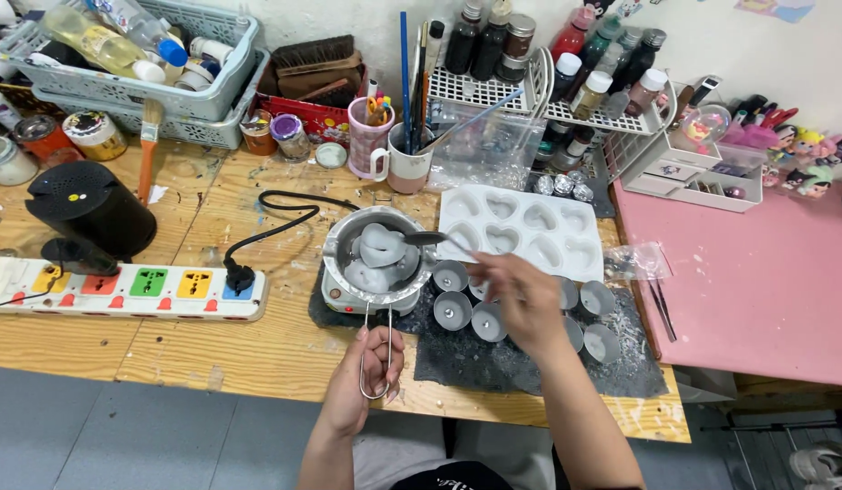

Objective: Placing candle wicks into metal containers and stirring melting wax in a pot.

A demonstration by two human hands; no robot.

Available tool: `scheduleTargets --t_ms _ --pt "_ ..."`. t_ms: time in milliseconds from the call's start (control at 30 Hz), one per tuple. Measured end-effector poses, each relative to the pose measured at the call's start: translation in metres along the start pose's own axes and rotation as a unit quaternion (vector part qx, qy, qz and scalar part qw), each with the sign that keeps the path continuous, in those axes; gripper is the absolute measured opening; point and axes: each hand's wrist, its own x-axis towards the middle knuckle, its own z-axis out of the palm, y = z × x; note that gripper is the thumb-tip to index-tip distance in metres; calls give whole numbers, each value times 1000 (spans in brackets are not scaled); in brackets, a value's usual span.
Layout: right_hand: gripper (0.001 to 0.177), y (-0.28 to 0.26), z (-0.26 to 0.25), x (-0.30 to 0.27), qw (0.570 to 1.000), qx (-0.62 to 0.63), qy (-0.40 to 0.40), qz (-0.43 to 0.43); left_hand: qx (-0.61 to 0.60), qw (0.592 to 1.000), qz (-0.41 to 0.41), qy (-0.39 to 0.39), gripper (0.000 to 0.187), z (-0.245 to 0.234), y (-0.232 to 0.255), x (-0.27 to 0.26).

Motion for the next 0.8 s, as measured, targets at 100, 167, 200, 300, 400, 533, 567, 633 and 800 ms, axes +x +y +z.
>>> scheduleTargets --t_ms 100,167,200,300,400,533,567,633,800 --pt "19 -13 16 18 985 -123 -55 -109 -31 999 12 -18 56 -8 -6 1" --pt "19 -23 24 29 975 -150 -70 -149 -35 999 9 -17 54 -7 -6 0" --pt "20 -28 29 35 963 -176 -84 -187 -39 999 6 -17 53 -7 -6 0" --pt "15 -31 34 40 961 -180 -97 -185 -32 999 -3 -4 53 -6 -7 -1" --pt "13 -40 36 45 962 -171 -114 -180 -29 999 4 -22 53 -7 -6 -1" --pt "13 -41 40 51 961 -160 -125 -185 -29 999 2 -19 54 -8 -6 1" --pt "12 -40 41 52 961 -157 -131 -184 -33 999 4 -19 54 -8 -7 1" --pt "12 -41 43 53 961 -154 -138 -184 -37 999 7 -19 54 -7 -9 1" --pt "12 -33 50 54 970 -161 -94 -156 -41 999 14 -22 55 -6 -9 1"
